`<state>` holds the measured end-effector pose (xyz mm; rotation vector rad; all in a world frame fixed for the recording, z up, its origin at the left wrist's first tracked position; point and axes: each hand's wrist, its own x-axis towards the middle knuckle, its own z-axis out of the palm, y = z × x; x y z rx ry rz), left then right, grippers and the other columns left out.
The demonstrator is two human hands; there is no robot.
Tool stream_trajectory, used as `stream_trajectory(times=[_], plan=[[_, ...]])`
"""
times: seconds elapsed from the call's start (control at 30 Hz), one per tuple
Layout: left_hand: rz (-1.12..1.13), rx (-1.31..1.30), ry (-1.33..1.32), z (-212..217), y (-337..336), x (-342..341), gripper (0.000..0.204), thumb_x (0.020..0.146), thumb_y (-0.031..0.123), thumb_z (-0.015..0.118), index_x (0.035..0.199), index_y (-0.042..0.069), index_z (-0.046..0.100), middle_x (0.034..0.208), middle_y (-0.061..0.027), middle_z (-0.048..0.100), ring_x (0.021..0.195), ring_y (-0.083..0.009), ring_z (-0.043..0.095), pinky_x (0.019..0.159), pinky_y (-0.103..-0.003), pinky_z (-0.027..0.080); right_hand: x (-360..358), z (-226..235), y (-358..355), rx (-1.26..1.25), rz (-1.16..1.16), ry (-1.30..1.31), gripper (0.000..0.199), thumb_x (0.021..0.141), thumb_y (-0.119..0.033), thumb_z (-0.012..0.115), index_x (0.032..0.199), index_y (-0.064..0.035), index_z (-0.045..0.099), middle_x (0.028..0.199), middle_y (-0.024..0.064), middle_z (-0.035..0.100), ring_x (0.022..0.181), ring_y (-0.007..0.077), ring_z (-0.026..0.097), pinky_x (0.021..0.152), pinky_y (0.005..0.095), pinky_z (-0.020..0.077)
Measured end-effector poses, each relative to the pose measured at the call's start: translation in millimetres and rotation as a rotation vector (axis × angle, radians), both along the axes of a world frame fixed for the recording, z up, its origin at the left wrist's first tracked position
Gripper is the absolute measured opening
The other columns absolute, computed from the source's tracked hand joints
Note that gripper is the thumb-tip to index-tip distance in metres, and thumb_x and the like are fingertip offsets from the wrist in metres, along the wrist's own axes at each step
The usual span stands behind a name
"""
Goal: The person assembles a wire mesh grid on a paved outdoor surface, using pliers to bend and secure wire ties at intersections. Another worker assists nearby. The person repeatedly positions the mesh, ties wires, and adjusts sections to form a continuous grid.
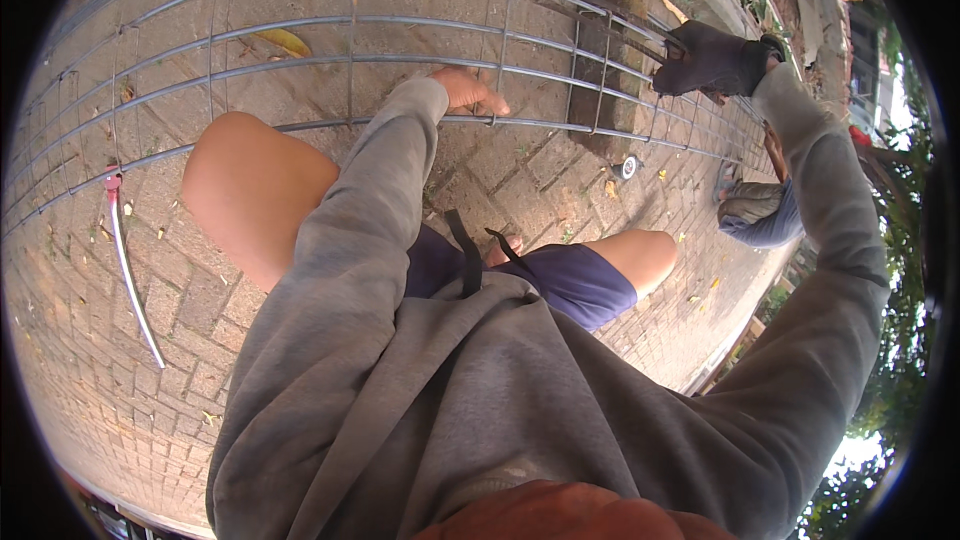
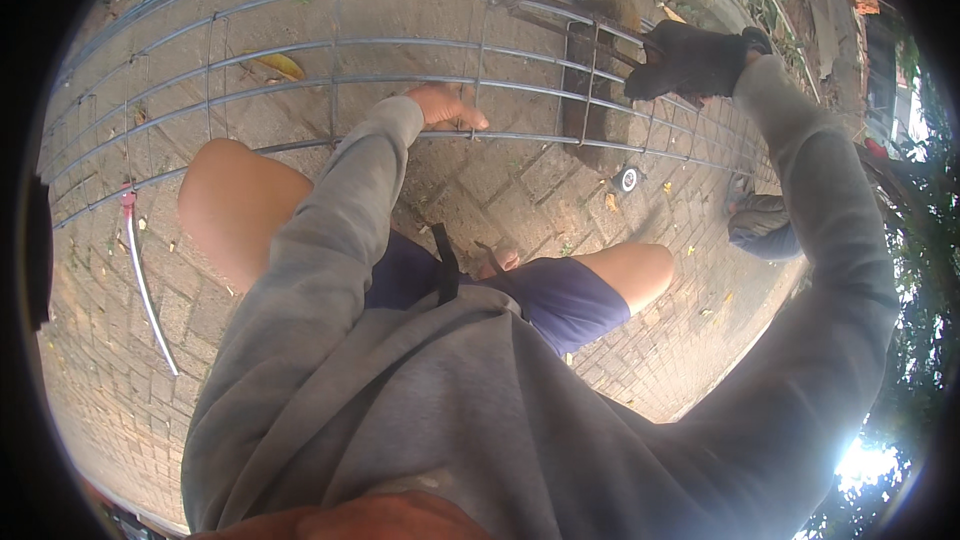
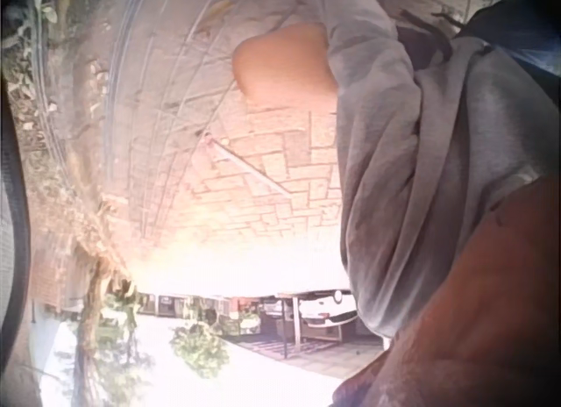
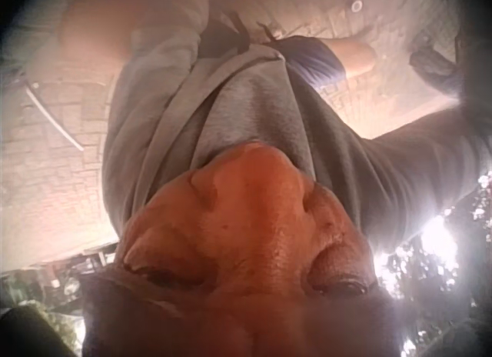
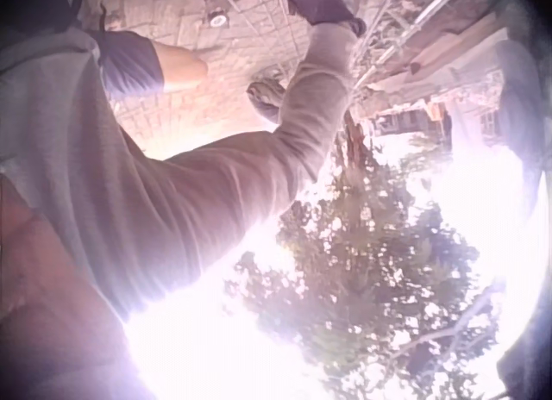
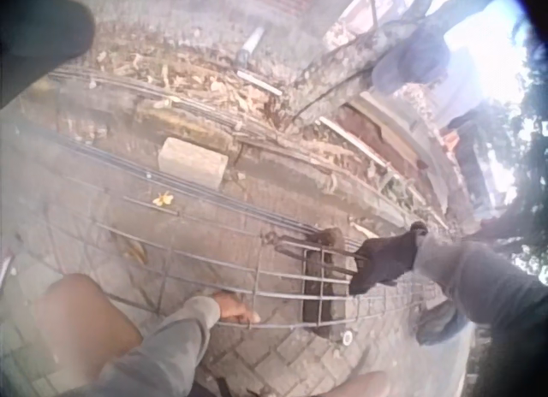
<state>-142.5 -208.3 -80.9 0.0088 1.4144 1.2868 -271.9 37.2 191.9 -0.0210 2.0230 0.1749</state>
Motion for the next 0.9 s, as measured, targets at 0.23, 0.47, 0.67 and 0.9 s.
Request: stream_trajectory(times=[0.23,0.47,0.67,0.9], plan=[[-0.026,-0.124,0.035,-6,5,2,0.119,0.065,0.051,0.09,0.155,-0.01,0.042,0.162,-0.0332,0.037,0.151,-0.0429,0.038,0.122,-0.046,0.033,11,-3,2,-0.029,1.115,0.886,0.033,0.094,-0.034,0.07,0.097,-0.0013,0.073,0.107,0.0189,0.072,0.088,0.0322,0.073,0.096,0.051,0.0517],[-0.01,-0.163,0.103,-13,5,6,0.119,0.067,0.055,0.089,0.156,-0.009,0.041,0.166,-0.0317,0.032,0.155,-0.043,0.032,0.124,-0.047,0.032,26,-21,33,-0.356,-0.603,-0.056,0.033,0.088,-0.022,0.076,0.103,0.0039,0.063,0.082,0.0136,0.069,0.049,0.0195,0.066,0.038,0.0325,0.0518],[-0.205,-0.432,0.361,27,9,8,0.103,0.073,0.056,0.085,0.151,-0.002,0.05,0.159,-0.026,0.046,0.146,-0.0405,0.045,0.118,-0.047,0.041,82,-81,80,-0.662,-0.889,-0.394,0.026,0.094,-0.028,0.071,0.094,-0.0027,0.067,0.069,0.0068,0.063,0.048,0.0165,0.062,0.04,0.0291,0.0446],[0.309,-0.547,0.878,73,-16,-20,0.039,0.088,0.041,0.074,0.108,0.008,0.081,0.118,-0.024,0.074,0.111,-0.0348,0.071,0.097,-0.043,0.055,62,-83,78,-0.423,-0.49,-0.151,0.045,0.102,-0.049,0.055,0.097,-0.0057,0.064,0.068,0.0071,0.064,0.053,0.0167,0.064,0.05,0.0338,0.052]])
